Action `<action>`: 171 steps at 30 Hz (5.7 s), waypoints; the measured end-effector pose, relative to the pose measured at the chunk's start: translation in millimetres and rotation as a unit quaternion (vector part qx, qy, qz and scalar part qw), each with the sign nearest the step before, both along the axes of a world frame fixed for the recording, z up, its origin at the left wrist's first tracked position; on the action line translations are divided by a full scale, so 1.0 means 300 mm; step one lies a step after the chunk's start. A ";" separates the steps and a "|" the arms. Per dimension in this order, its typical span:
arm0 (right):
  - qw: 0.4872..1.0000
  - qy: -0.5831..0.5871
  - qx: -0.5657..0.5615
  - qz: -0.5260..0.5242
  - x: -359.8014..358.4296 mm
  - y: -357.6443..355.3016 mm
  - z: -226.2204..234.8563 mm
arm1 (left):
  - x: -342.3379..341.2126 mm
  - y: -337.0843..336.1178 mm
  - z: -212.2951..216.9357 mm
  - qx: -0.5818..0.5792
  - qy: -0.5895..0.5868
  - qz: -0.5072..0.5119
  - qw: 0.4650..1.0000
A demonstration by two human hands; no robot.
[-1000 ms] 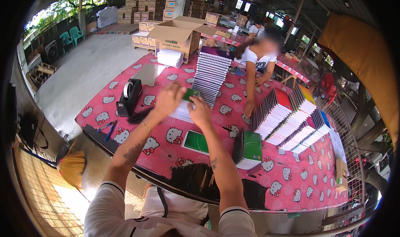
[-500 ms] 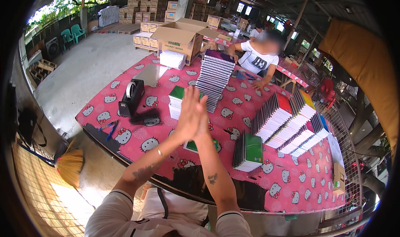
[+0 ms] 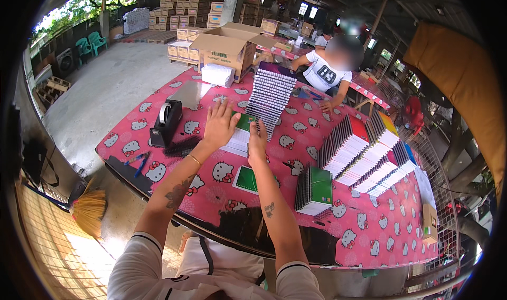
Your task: The person processes notebooks by aligning covers, cleaning the edges with a cloth, and stacking them into piles on a table.
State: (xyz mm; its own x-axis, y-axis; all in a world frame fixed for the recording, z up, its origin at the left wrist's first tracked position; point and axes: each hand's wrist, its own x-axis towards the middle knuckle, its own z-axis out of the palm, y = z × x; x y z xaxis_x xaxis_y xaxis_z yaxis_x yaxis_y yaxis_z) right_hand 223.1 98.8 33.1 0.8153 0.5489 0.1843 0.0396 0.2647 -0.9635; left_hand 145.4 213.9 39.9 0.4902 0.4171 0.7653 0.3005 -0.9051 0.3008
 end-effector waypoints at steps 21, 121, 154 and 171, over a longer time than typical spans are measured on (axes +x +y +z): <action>0.978 0.177 -0.097 0.046 0.166 0.009 -0.073 | 0.026 0.154 -0.085 -0.307 0.001 -0.007 0.952; 0.985 -0.073 -0.097 0.121 -0.295 -0.766 -0.304 | -0.463 -0.598 -0.351 -0.273 0.099 -0.303 0.908; 0.984 -0.050 -0.110 0.134 -0.283 -0.755 -0.355 | -0.525 -0.432 -0.244 -0.332 -0.035 -0.223 0.916; 0.984 -0.059 -0.103 0.134 -0.299 -0.763 -0.334 | -0.525 -0.461 -0.250 -0.260 0.108 -0.205 0.937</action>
